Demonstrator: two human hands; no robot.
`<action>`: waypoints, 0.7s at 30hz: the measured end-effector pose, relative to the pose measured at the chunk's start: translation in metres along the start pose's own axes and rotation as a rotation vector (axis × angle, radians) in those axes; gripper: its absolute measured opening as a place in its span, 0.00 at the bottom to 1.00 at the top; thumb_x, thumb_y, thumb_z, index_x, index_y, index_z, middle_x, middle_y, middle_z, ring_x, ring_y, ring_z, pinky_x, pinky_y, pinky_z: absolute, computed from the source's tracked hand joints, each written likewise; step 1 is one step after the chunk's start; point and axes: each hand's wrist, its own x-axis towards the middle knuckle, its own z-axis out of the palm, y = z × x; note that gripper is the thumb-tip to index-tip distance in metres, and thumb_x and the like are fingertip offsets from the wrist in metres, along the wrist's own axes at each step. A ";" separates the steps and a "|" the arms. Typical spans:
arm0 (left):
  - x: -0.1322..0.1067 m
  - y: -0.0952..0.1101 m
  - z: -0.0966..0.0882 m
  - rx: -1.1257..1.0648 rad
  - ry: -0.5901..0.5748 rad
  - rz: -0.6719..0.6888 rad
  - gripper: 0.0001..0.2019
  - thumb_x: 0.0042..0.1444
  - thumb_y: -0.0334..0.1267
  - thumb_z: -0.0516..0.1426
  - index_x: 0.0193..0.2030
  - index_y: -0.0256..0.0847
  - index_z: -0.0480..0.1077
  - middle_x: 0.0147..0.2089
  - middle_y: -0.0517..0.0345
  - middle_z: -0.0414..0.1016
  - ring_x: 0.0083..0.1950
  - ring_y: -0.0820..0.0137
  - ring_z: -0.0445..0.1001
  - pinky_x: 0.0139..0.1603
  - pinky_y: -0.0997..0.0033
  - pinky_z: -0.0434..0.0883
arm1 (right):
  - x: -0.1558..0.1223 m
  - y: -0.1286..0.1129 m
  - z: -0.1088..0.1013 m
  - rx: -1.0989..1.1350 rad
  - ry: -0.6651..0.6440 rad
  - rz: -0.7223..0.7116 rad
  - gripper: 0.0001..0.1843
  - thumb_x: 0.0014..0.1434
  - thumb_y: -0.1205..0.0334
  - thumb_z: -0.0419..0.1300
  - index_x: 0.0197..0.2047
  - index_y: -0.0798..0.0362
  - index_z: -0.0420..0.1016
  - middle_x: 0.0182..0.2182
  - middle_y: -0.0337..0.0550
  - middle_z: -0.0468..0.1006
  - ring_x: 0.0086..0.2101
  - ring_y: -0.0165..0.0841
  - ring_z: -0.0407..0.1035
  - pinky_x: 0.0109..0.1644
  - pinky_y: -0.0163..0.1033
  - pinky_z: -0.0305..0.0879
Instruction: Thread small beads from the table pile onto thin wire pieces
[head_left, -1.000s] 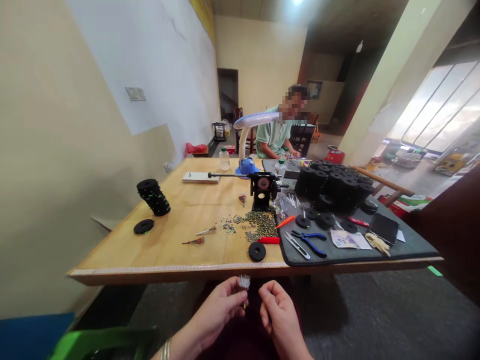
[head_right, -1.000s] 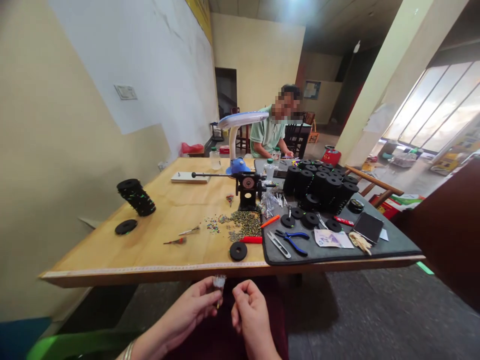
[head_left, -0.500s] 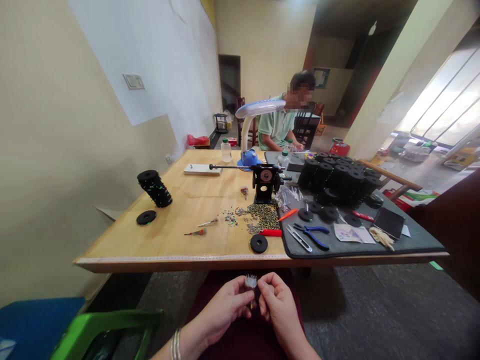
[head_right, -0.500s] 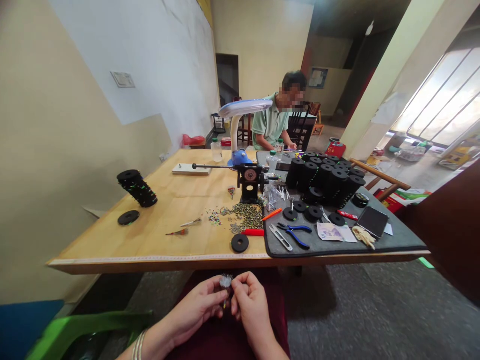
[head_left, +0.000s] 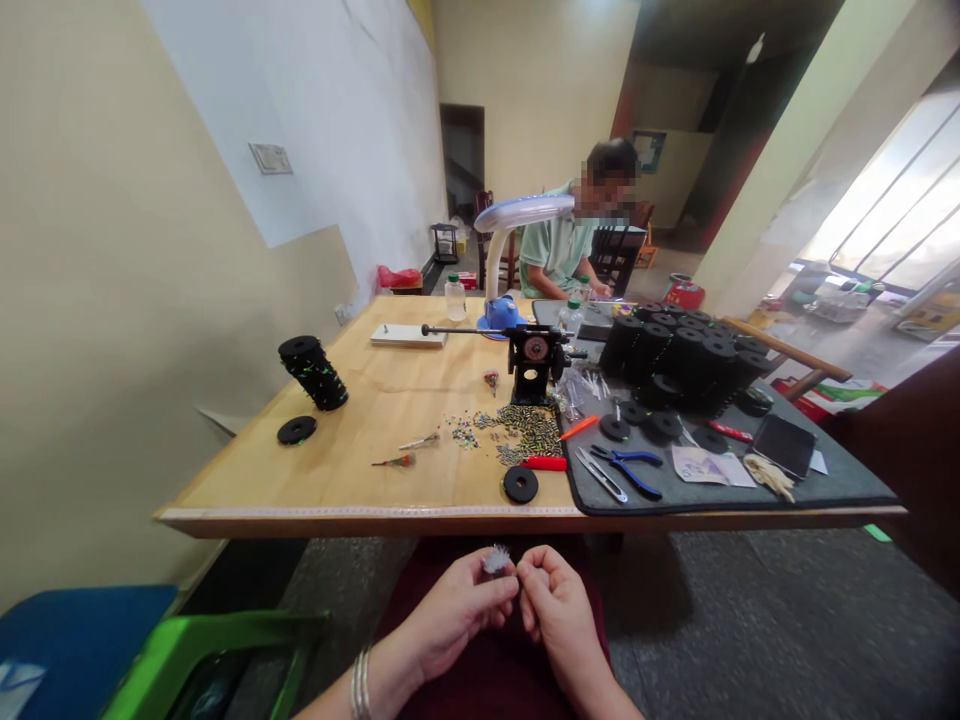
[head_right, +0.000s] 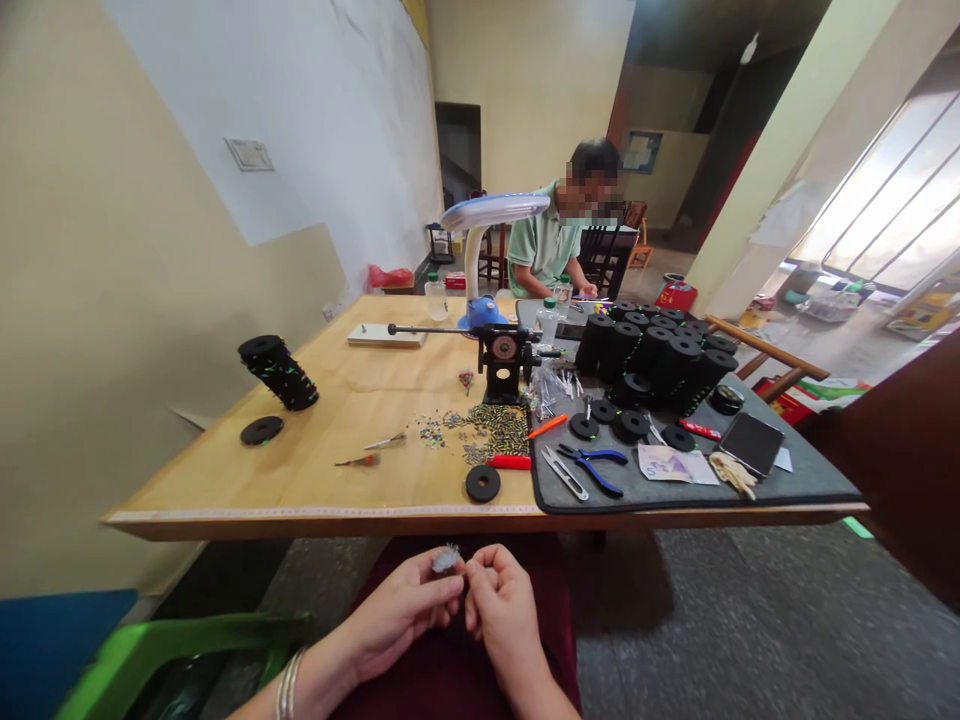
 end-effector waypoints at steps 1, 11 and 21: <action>0.001 -0.001 0.000 -0.001 0.015 -0.004 0.13 0.43 0.38 0.66 0.29 0.35 0.67 0.24 0.62 0.69 0.24 0.79 0.65 0.27 0.78 0.61 | 0.000 0.000 0.000 -0.006 -0.004 0.000 0.26 0.48 0.36 0.60 0.28 0.53 0.63 0.08 0.26 0.61 0.10 0.19 0.46 0.14 0.26 0.42; 0.006 -0.001 -0.002 0.046 0.166 0.083 0.14 0.43 0.42 0.65 0.29 0.36 0.67 0.25 0.63 0.66 0.26 0.76 0.67 0.25 0.78 0.61 | -0.005 -0.002 -0.001 -0.068 0.028 -0.014 0.25 0.49 0.37 0.59 0.27 0.52 0.61 0.08 0.28 0.63 0.10 0.20 0.47 0.14 0.27 0.40; 0.005 0.000 0.000 0.049 0.171 0.099 0.15 0.43 0.43 0.65 0.28 0.37 0.66 0.25 0.64 0.65 0.26 0.76 0.67 0.25 0.78 0.62 | -0.006 0.005 0.000 -0.103 -0.029 -0.018 0.26 0.49 0.35 0.58 0.27 0.52 0.60 0.08 0.26 0.62 0.09 0.20 0.47 0.14 0.26 0.39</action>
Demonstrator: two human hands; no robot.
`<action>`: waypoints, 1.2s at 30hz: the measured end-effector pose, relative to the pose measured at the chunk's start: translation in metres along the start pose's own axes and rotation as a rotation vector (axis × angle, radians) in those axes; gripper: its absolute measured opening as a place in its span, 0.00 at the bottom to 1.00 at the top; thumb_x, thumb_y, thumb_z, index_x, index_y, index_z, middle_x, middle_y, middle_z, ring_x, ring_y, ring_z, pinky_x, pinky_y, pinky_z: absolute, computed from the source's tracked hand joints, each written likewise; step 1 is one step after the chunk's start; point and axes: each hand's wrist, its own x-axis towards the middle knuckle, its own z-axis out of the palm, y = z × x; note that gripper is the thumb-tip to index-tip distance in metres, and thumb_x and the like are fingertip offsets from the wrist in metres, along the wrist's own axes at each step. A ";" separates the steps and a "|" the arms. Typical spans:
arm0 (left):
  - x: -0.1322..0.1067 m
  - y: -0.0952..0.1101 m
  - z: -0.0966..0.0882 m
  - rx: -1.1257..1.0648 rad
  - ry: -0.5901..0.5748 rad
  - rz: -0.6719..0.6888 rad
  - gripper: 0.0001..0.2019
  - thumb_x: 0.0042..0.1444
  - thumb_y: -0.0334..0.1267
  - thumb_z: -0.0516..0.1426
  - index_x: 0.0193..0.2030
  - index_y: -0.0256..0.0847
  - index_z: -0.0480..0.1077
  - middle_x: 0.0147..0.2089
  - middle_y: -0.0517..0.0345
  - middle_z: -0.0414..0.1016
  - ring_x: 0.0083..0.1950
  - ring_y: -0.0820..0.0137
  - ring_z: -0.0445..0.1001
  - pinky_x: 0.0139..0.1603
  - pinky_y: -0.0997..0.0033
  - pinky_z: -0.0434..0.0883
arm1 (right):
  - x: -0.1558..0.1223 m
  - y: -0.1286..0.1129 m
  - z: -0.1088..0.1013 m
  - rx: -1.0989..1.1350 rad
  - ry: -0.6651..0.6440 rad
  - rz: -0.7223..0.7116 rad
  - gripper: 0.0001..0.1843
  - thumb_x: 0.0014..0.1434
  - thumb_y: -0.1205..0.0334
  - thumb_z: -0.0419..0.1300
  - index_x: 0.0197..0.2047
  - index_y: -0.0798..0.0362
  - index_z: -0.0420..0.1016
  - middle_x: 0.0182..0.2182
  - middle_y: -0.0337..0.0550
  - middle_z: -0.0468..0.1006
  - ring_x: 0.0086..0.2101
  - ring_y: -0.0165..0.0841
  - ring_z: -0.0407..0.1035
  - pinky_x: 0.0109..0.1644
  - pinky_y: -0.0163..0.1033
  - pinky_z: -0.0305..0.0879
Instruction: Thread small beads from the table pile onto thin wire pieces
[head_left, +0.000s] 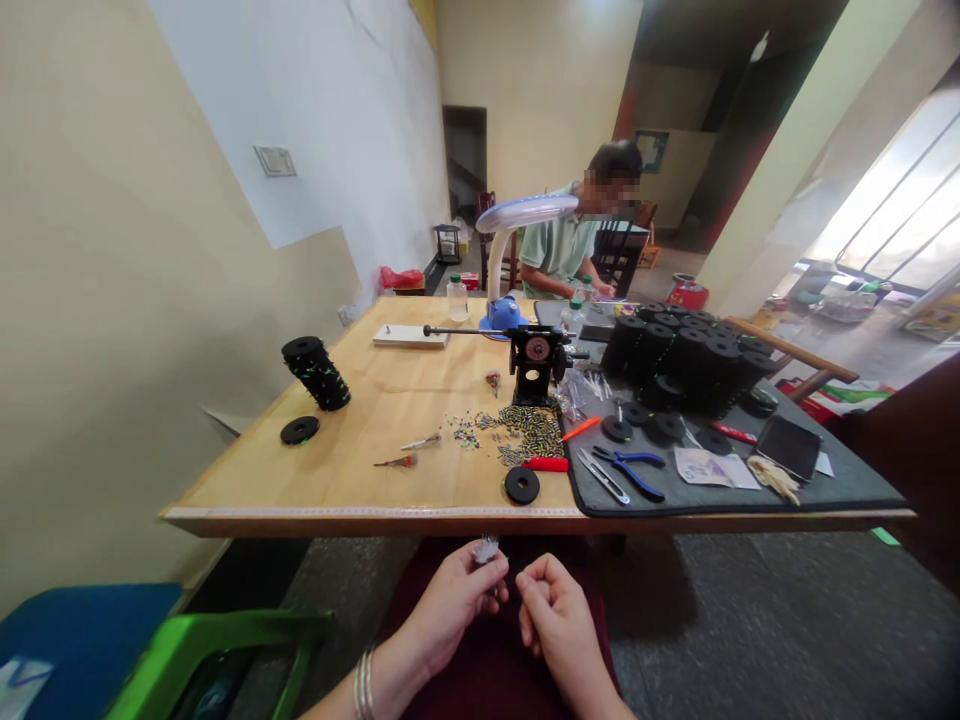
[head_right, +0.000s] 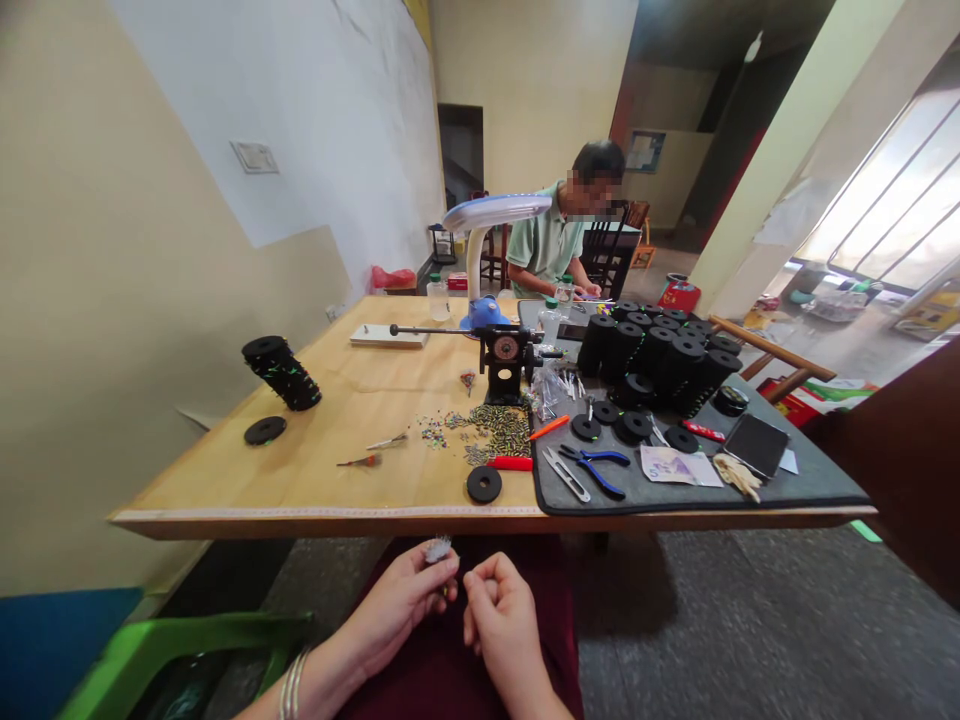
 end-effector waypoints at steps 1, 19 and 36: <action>0.000 0.000 0.000 -0.002 0.000 0.000 0.15 0.43 0.43 0.65 0.28 0.37 0.66 0.25 0.64 0.65 0.26 0.76 0.67 0.25 0.78 0.62 | 0.001 0.001 0.000 0.000 0.000 -0.001 0.26 0.50 0.35 0.57 0.27 0.52 0.60 0.08 0.26 0.62 0.09 0.20 0.47 0.13 0.26 0.39; 0.001 -0.001 0.000 0.287 0.042 0.220 0.15 0.47 0.47 0.63 0.27 0.38 0.67 0.22 0.62 0.66 0.25 0.73 0.67 0.24 0.76 0.66 | 0.003 -0.004 -0.001 0.000 0.028 0.017 0.25 0.49 0.37 0.59 0.26 0.52 0.60 0.08 0.27 0.63 0.09 0.20 0.46 0.13 0.26 0.40; 0.002 0.000 -0.002 0.279 0.077 0.233 0.15 0.46 0.47 0.63 0.26 0.38 0.67 0.21 0.61 0.67 0.24 0.72 0.67 0.24 0.76 0.66 | -0.001 -0.007 0.002 -0.003 0.013 0.029 0.26 0.48 0.36 0.59 0.26 0.51 0.60 0.08 0.27 0.63 0.09 0.20 0.46 0.13 0.27 0.39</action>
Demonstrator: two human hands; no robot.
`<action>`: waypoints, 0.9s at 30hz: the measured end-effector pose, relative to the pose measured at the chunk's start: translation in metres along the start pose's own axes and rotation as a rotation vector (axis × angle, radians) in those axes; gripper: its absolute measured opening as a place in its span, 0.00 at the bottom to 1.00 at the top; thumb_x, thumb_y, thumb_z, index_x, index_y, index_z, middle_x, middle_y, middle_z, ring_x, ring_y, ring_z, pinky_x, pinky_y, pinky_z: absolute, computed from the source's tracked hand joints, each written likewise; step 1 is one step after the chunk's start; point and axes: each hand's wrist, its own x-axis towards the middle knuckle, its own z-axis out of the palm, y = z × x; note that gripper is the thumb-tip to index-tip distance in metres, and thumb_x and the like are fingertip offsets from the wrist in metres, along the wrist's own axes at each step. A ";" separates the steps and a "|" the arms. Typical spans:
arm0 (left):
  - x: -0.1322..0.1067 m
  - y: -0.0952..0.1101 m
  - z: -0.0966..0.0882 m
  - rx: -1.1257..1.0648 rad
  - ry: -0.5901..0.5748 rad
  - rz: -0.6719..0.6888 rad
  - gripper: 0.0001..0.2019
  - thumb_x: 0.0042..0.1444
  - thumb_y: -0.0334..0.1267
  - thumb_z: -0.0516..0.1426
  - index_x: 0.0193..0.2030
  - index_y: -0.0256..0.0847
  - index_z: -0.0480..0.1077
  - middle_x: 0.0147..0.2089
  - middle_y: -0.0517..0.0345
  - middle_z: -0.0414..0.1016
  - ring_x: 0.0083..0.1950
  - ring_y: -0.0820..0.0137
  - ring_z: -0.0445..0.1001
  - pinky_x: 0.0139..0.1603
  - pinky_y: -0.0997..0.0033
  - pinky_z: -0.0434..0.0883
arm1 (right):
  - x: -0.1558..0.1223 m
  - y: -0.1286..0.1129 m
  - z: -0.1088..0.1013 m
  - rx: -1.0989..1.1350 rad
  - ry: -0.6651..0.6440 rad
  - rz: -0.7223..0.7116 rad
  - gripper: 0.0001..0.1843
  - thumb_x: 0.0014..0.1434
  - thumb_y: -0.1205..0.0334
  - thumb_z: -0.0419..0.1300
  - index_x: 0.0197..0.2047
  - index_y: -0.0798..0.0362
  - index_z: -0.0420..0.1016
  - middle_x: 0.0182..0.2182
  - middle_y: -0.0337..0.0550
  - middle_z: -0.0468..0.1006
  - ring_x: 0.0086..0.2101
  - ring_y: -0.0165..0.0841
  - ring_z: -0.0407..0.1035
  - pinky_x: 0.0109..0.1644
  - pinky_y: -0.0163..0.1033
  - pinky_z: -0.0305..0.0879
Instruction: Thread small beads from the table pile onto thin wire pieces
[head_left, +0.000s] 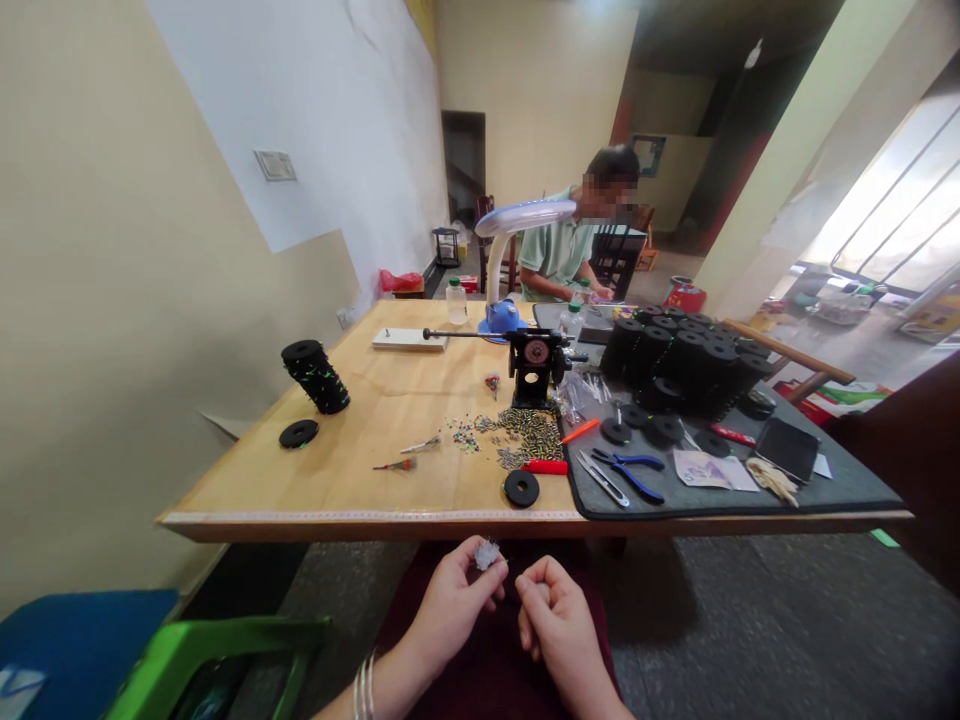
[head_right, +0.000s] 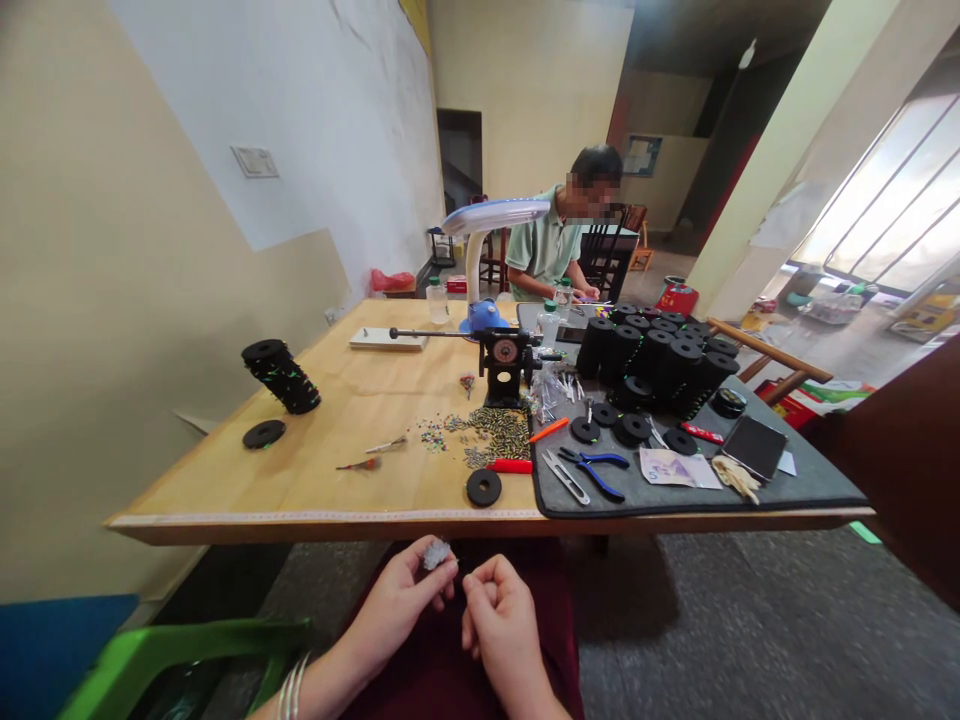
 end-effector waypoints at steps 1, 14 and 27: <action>0.000 -0.001 0.000 0.003 0.001 0.001 0.15 0.46 0.47 0.63 0.27 0.38 0.68 0.21 0.61 0.68 0.24 0.72 0.68 0.24 0.76 0.66 | 0.000 0.000 0.000 -0.002 0.001 -0.001 0.26 0.48 0.36 0.59 0.26 0.51 0.60 0.08 0.27 0.63 0.09 0.20 0.46 0.13 0.27 0.39; -0.002 0.001 0.000 0.062 -0.008 0.040 0.14 0.48 0.46 0.62 0.27 0.39 0.66 0.23 0.61 0.66 0.26 0.71 0.67 0.25 0.75 0.67 | 0.002 0.002 0.000 -0.009 0.008 0.002 0.25 0.49 0.37 0.59 0.26 0.51 0.60 0.08 0.27 0.63 0.09 0.20 0.47 0.13 0.26 0.39; -0.006 -0.003 0.000 0.263 -0.038 0.146 0.11 0.54 0.42 0.58 0.26 0.38 0.65 0.24 0.62 0.66 0.29 0.71 0.64 0.31 0.74 0.62 | 0.006 0.002 -0.001 0.029 0.006 0.052 0.28 0.47 0.34 0.59 0.30 0.52 0.62 0.09 0.28 0.65 0.09 0.20 0.50 0.12 0.25 0.40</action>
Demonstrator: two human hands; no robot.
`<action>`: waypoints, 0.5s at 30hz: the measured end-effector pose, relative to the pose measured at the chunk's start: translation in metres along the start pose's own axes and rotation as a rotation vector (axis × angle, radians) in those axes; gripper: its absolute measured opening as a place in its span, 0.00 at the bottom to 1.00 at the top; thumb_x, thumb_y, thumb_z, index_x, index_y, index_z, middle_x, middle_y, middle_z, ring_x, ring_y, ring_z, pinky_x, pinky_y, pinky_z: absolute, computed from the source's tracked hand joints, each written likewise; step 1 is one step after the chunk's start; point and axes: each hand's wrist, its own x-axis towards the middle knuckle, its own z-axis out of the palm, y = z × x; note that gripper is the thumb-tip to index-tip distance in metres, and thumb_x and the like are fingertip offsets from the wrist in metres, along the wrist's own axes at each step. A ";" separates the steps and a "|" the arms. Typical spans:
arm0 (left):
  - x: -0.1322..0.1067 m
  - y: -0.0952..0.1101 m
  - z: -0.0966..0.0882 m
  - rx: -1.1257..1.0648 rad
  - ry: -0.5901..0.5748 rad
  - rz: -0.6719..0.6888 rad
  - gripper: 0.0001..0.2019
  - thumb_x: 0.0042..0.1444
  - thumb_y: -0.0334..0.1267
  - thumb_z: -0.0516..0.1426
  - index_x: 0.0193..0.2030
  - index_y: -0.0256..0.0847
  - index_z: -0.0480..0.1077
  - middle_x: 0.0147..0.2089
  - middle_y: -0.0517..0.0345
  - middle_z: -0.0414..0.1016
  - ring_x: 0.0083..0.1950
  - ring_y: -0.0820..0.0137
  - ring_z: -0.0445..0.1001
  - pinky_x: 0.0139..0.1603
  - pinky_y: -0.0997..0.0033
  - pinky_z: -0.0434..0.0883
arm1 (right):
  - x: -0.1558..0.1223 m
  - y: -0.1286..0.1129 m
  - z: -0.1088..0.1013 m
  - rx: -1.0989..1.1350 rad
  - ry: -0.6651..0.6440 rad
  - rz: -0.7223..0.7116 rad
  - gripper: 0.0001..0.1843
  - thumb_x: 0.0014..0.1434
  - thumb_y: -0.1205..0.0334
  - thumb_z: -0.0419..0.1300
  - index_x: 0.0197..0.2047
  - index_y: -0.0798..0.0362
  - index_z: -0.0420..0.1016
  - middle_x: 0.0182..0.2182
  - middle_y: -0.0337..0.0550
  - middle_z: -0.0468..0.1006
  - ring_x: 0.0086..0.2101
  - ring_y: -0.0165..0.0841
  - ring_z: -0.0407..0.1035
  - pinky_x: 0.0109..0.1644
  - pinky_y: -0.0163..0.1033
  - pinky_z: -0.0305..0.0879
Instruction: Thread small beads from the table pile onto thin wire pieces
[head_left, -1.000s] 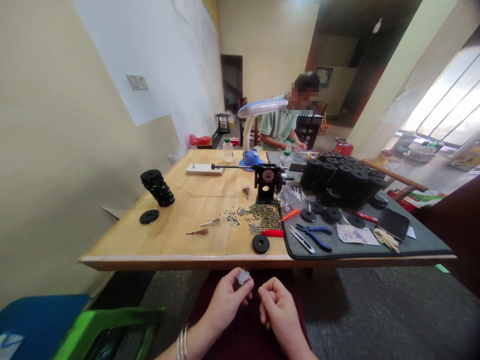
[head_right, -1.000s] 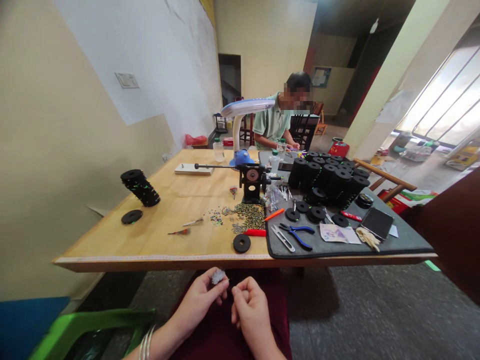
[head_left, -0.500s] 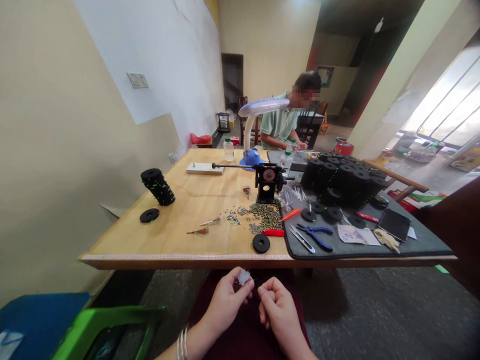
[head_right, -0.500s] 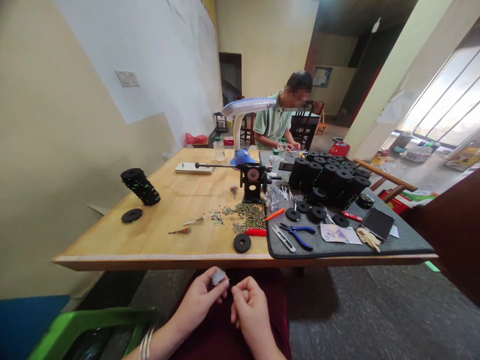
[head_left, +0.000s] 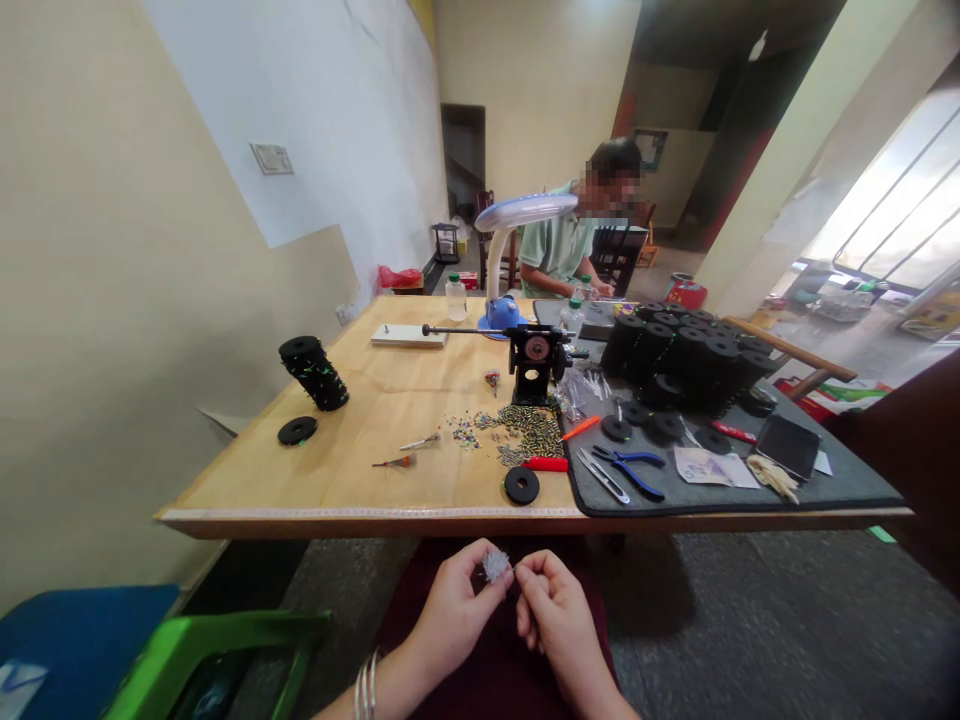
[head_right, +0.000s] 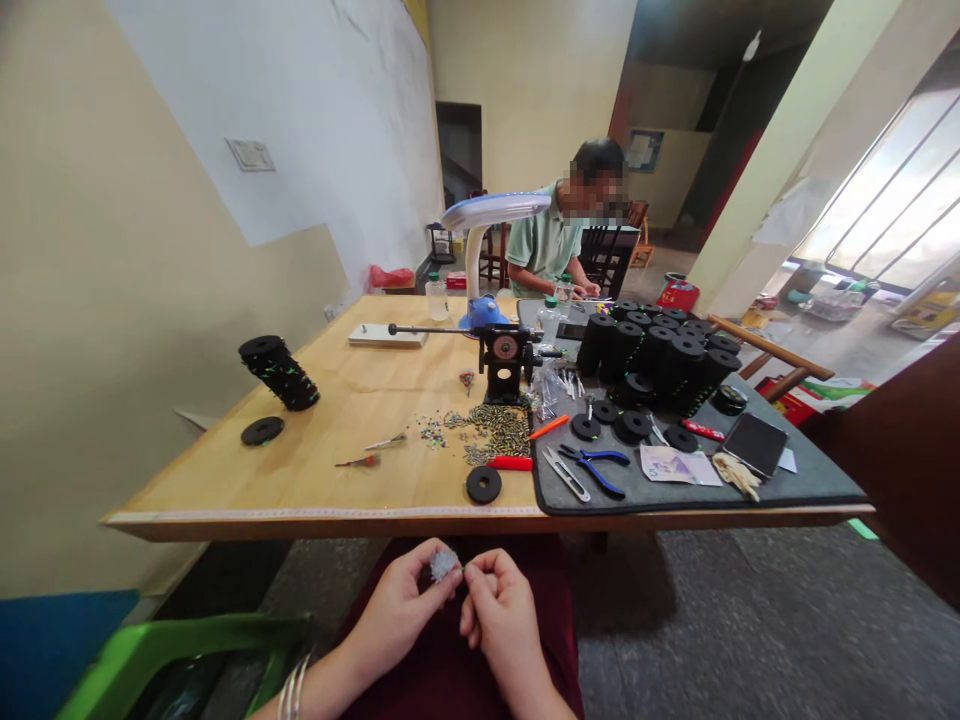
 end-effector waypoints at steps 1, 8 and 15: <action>0.000 -0.001 0.000 0.007 -0.001 0.006 0.11 0.54 0.42 0.58 0.26 0.38 0.65 0.24 0.62 0.65 0.29 0.71 0.63 0.31 0.74 0.62 | 0.000 0.000 0.000 0.003 -0.001 0.004 0.28 0.46 0.34 0.59 0.30 0.52 0.62 0.09 0.28 0.65 0.09 0.20 0.50 0.12 0.25 0.40; 0.000 -0.002 0.001 0.038 -0.015 0.028 0.11 0.54 0.41 0.58 0.26 0.38 0.65 0.24 0.62 0.65 0.29 0.72 0.62 0.31 0.75 0.61 | 0.000 0.001 0.000 0.031 -0.002 0.028 0.28 0.45 0.34 0.60 0.29 0.53 0.62 0.08 0.28 0.65 0.09 0.19 0.50 0.12 0.24 0.40; -0.001 0.001 0.003 -0.009 -0.075 -0.042 0.12 0.52 0.44 0.59 0.25 0.38 0.65 0.22 0.63 0.65 0.24 0.75 0.62 0.24 0.77 0.62 | 0.002 0.002 -0.002 0.141 -0.021 0.060 0.24 0.47 0.40 0.62 0.30 0.52 0.61 0.08 0.26 0.64 0.08 0.19 0.48 0.12 0.24 0.37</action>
